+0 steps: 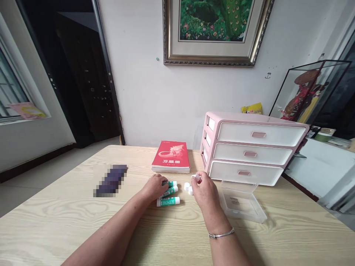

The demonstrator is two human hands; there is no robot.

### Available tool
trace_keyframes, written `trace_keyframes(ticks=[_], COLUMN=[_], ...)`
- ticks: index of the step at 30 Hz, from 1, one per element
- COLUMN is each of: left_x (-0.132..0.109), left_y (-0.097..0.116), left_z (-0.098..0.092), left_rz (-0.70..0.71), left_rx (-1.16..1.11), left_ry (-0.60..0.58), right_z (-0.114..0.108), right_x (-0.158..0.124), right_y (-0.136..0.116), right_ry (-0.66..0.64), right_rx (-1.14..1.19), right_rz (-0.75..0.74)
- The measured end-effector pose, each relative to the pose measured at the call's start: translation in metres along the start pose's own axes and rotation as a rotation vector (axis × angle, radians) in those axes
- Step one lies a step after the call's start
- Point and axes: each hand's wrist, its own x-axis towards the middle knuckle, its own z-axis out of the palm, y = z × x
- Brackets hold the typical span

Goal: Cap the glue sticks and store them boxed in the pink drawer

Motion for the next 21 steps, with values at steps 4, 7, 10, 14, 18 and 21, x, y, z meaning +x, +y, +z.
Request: trace_keyframes(ticks=[4, 7, 10, 14, 18, 21], left_x=[0.001, 0.002, 0.003, 0.003, 0.001, -0.004], left_y=[-0.002, -0.004, -0.006, -0.012, -0.018, -0.019], left_z=[-0.001, 0.001, 0.004, 0.006, 0.004, 0.000], left_rz=[0.008, 0.002, -0.037, -0.081, -0.083, -0.070], left_rx=[-0.022, -0.073, -0.171, -0.351, -0.500, -0.702], left_ry=[0.002, 0.030, 0.079, 0.124, 0.155, 0.168], right_z=[0.014, 0.020, 0.021, 0.026, 0.043, 0.053], right_x=[-0.005, -0.014, -0.032, -0.061, -0.073, -0.067], right_y=[-0.004, -0.013, -0.029, -0.050, -0.057, -0.054], right_ry=[-0.037, -0.041, 0.002, -0.090, -0.153, -0.155], right_rx=[0.215, 0.305, 0.368, 0.306, 0.187, 0.081], right_rz=[-0.138, -0.207, -0.353, -0.700, -0.862, -0.846])
